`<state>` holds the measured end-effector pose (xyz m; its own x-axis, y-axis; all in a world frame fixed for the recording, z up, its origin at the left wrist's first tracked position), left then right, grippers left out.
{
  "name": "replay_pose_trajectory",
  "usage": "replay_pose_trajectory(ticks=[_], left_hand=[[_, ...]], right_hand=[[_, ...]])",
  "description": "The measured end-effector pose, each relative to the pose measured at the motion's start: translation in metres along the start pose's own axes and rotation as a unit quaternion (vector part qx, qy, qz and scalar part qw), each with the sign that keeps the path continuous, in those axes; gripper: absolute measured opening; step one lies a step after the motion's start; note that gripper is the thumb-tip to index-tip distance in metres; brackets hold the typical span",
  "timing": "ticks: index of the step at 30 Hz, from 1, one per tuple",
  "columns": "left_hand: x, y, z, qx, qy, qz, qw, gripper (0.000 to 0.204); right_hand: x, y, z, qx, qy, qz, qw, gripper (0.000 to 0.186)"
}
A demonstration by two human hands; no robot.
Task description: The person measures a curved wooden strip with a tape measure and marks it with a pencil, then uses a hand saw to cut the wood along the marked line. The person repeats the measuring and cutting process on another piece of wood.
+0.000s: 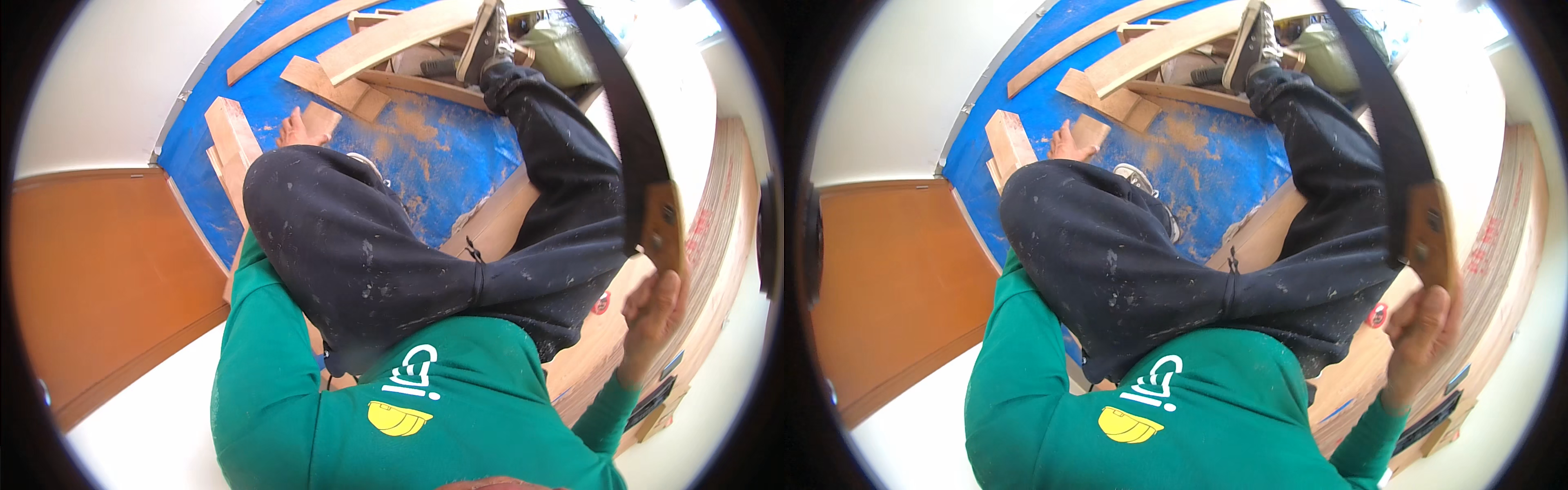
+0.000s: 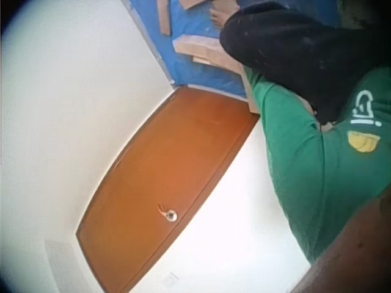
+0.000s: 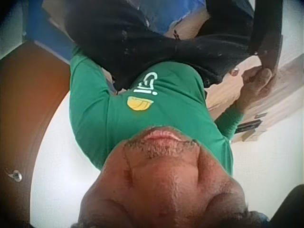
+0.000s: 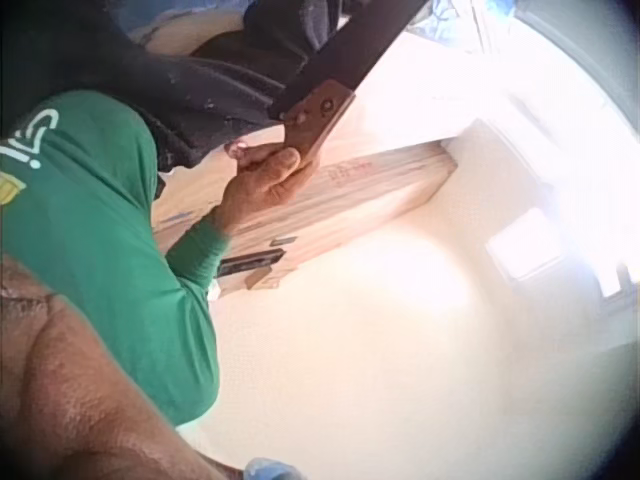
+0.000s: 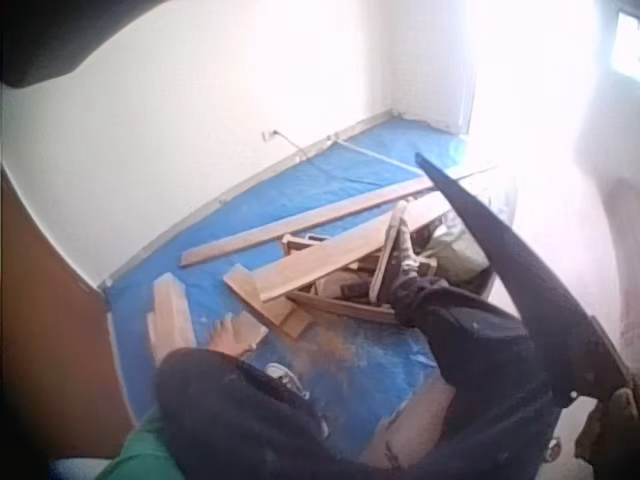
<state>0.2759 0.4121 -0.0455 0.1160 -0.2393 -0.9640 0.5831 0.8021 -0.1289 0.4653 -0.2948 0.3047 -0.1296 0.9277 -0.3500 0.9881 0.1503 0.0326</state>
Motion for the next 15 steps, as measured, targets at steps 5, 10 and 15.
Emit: replay_pose_trajectory(ticks=[5,10,15], left_hand=[[0.036,-0.018,-0.027,0.063,-0.103,0.053,0.991,0.119],[0.098,0.027,-0.032,-0.132,-0.619,-0.052,0.773,0.1],[0.078,0.065,0.014,-0.169,-0.697,-0.107,0.689,0.101]], right_hand=[[-0.097,0.006,0.043,-0.043,-0.144,0.101,0.983,0.05],[-0.143,-0.004,0.134,-0.036,-0.392,0.176,0.902,0.056],[-0.128,-0.035,0.198,-0.016,-0.469,0.149,0.87,0.06]])
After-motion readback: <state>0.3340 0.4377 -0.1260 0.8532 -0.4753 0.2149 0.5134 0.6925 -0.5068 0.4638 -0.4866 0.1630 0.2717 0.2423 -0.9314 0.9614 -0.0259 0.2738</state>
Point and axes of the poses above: each hand's wrist, its own y-axis towards the middle knuckle, its own x-axis out of the palm, z = x × y, the point moved 8 cm from there along y, towards the middle knuckle, and after that the axes turned 1 degree about y, right-handed, at the moved point
